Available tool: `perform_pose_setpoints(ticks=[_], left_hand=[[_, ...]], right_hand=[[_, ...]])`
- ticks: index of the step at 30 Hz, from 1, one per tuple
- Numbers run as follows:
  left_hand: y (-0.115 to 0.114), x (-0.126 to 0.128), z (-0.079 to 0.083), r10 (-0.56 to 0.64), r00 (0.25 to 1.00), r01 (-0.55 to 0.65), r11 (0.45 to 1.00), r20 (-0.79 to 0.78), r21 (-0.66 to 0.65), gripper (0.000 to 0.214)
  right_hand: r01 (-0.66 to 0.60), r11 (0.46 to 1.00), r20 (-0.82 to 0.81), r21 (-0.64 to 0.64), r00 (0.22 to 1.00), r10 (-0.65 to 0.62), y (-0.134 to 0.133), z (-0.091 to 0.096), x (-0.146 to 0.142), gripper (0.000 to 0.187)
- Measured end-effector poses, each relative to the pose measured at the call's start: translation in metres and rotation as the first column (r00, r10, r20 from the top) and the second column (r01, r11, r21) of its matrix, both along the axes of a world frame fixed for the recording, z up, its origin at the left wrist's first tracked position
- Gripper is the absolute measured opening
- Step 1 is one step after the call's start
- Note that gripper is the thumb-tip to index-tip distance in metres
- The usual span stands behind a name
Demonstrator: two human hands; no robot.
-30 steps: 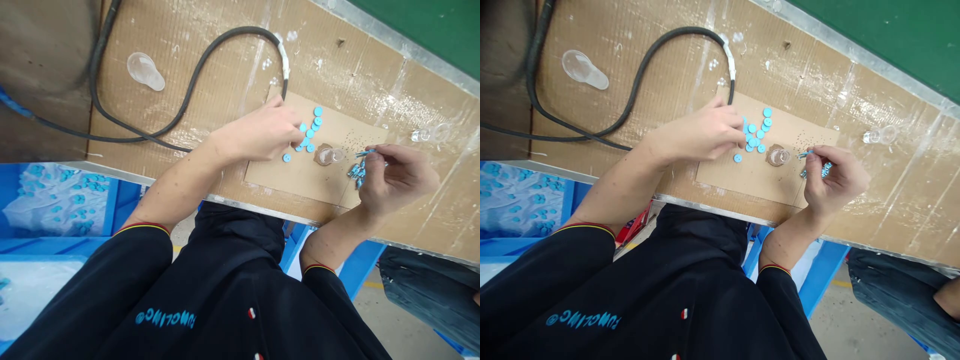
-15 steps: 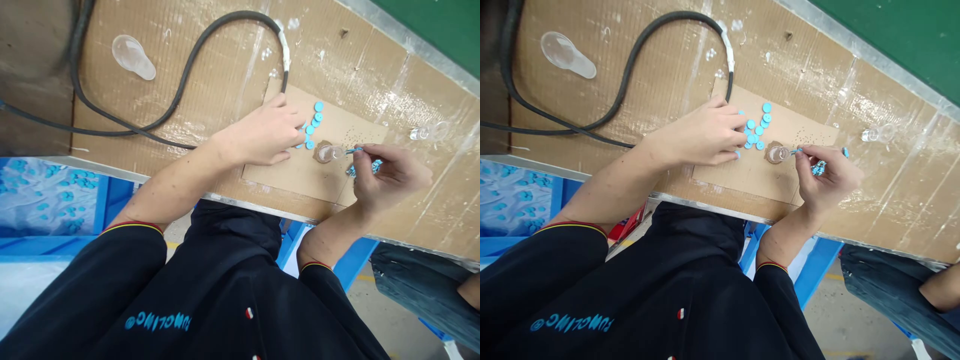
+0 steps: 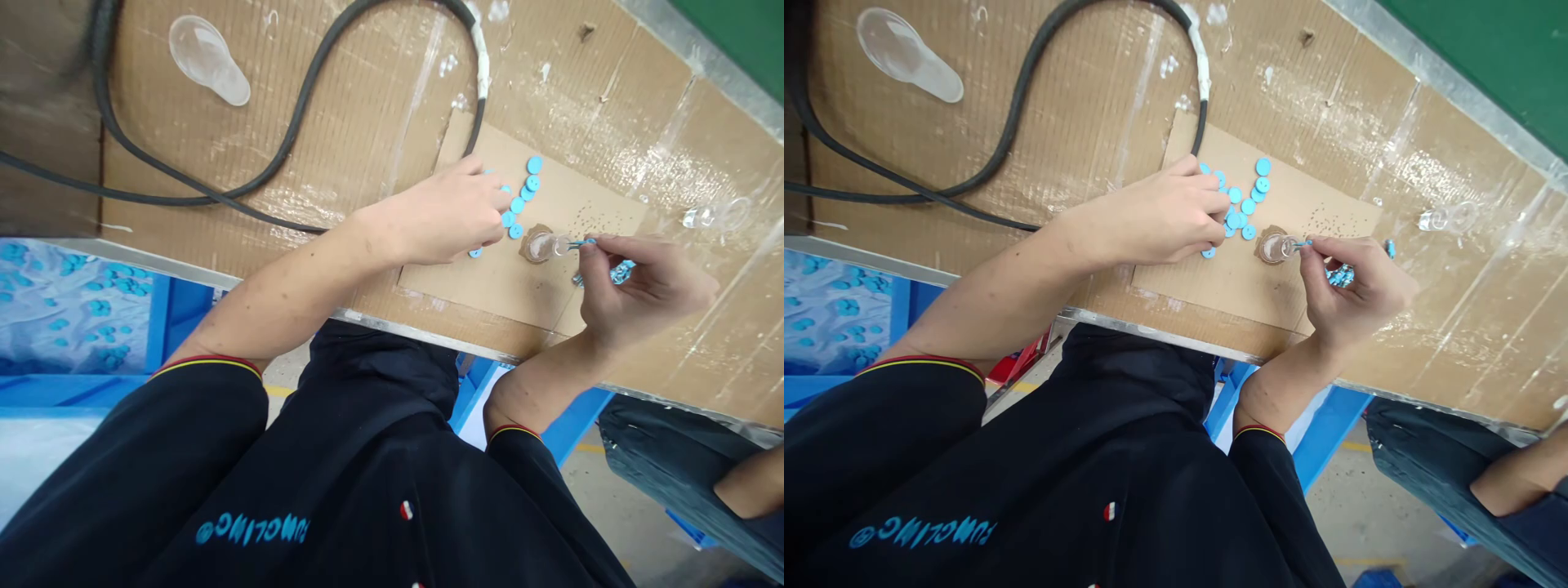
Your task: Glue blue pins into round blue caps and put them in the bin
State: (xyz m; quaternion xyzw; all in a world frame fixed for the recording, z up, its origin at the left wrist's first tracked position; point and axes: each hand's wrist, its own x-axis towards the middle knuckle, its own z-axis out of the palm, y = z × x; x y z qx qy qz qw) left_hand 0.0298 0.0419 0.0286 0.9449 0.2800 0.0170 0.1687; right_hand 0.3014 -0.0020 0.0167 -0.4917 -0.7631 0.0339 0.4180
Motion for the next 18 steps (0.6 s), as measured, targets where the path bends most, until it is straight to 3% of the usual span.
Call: perform_pose_setpoints(ticks=[7,18], left_hand=[[0.0036,-0.0064,0.0011,0.055,0.998,-0.053,0.998,0.042,-0.038,0.028],[0.0033,-0.0057,-0.0003,0.037,0.999,-0.037,0.999,0.004,-0.012,0.030]], right_hand=[[0.014,1.000,-0.008,-0.023,1.000,-0.015,-0.0007,0.0012,-0.0024,0.006],[0.038,0.999,0.010,-0.037,0.999,-0.038,-0.0016,0.0005,-0.0002,0.005]])
